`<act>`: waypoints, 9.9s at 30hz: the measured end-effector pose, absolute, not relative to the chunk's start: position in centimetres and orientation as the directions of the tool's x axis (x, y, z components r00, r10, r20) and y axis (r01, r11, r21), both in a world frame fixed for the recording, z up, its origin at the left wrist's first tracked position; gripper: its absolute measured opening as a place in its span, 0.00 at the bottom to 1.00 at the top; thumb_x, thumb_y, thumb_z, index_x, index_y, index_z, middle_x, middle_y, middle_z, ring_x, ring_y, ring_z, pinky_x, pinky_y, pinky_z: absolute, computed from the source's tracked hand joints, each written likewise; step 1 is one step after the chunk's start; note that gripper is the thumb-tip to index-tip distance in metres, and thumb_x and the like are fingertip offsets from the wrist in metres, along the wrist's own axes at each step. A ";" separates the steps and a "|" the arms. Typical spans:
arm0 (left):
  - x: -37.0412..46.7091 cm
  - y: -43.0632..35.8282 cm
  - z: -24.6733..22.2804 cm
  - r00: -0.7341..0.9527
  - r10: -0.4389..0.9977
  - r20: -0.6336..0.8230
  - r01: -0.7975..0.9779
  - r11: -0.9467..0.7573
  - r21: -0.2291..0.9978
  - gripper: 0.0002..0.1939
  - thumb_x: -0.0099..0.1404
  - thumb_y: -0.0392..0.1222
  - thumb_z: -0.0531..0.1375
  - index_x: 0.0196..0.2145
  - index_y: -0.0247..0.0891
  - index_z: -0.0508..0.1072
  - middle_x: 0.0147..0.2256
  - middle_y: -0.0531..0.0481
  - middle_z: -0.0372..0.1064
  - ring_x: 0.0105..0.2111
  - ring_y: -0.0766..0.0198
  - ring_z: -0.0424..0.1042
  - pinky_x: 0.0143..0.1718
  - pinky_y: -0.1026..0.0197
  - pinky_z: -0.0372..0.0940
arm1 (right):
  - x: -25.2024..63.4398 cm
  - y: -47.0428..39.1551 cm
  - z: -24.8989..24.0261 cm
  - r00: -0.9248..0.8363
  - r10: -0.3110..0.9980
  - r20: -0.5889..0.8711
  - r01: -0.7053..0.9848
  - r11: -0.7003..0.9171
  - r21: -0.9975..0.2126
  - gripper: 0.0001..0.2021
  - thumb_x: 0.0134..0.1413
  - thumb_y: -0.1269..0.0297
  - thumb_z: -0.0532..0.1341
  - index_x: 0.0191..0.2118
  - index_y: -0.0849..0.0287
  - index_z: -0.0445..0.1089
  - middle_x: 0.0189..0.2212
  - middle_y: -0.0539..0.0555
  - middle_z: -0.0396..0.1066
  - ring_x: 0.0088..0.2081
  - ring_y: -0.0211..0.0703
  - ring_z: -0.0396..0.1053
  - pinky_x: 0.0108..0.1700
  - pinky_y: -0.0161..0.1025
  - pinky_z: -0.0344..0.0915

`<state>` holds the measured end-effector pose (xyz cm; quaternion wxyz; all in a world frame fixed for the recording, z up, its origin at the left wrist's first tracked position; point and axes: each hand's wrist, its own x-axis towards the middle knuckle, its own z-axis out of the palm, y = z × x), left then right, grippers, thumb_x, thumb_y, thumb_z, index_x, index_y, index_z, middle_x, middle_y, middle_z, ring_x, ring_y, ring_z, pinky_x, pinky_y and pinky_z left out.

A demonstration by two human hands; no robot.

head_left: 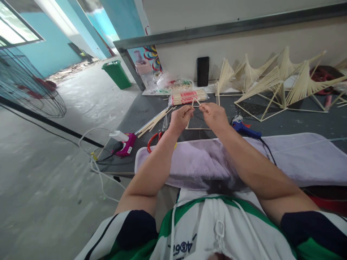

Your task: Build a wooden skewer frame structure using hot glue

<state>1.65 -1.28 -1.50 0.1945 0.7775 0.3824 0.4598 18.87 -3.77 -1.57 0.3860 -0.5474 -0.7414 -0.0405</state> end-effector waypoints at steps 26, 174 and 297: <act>1.8 -1.3 -1.5 0.277 0.782 0.558 0.446 -0.619 0.646 0.09 0.67 0.41 0.57 0.30 0.39 0.74 0.28 0.53 0.75 0.32 0.67 0.72 0.38 0.65 0.65 | 18.9 -3.7 -1.7 -0.099 0.779 0.619 0.851 0.388 -0.353 0.12 0.65 0.65 0.54 0.42 0.58 0.76 0.38 0.57 0.77 0.41 0.46 0.71 0.44 0.39 0.62; 1.6 -0.3 -2.2 0.248 0.855 0.456 0.339 -0.518 0.786 0.12 0.66 0.46 0.57 0.34 0.38 0.77 0.27 0.52 0.74 0.26 0.68 0.70 0.32 0.66 0.67 | 23.7 -4.9 -2.9 -0.096 0.986 0.134 0.874 0.148 -0.463 0.17 0.61 0.61 0.53 0.42 0.60 0.79 0.28 0.53 0.78 0.35 0.41 0.74 0.35 0.34 0.60; 1.8 -0.1 -2.3 0.252 0.847 0.469 0.367 -0.532 0.763 0.11 0.66 0.45 0.57 0.36 0.40 0.78 0.25 0.53 0.74 0.26 0.68 0.70 0.31 0.65 0.67 | 24.0 -5.4 -0.4 -0.034 0.995 0.089 0.952 0.059 -0.301 0.16 0.57 0.55 0.58 0.46 0.48 0.80 0.41 0.52 0.80 0.43 0.48 0.74 0.39 0.38 0.64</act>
